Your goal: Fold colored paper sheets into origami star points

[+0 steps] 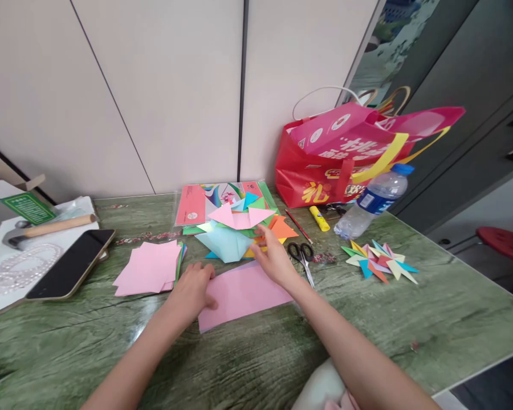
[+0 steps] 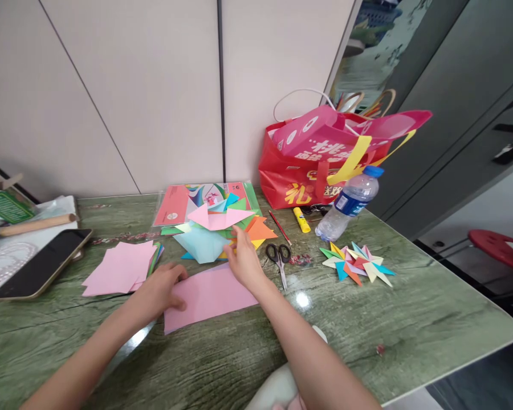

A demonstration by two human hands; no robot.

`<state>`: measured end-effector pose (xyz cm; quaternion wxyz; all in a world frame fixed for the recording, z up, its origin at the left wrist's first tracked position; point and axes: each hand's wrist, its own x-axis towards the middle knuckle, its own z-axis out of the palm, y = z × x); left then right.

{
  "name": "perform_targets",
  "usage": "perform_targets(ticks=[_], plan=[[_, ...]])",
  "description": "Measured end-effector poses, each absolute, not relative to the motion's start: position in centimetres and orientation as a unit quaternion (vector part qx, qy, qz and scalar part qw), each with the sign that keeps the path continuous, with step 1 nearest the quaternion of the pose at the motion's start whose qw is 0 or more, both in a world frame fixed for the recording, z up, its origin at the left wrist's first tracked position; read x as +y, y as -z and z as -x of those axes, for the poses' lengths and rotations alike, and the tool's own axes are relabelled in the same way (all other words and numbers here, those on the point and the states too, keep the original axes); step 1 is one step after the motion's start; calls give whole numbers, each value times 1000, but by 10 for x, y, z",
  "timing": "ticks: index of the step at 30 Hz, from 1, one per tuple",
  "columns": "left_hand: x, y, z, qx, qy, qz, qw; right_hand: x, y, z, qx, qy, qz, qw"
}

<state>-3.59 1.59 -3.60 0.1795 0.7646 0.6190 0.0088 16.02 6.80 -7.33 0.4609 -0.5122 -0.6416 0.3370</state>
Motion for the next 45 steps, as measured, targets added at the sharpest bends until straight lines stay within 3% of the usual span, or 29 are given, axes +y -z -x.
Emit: perform_targets(ticks=[3,14,22,26,29,32,37,45], plan=[[17,36,37,629,-19,-758,171,64,72,-159,-705,-257,523,403],[19,27,40,653,-93,-724,203,42,60,-150,-832,-207,419,297],[20,23,38,629,-155,-733,209,31,46,-150,-852,-133,489,133],[19,15,38,612,-192,-733,224,31,48,-150,-835,-176,482,199],[18,8,41,598,-267,-688,312,26,44,-149,-835,-196,419,299],[18,3,44,599,-339,-599,410,16,33,-146,-855,-174,348,343],[17,4,43,601,-372,-477,523,3,25,-142,-905,-110,292,288],[16,8,42,590,-378,-437,564,5,33,-140,-915,-119,285,258]])
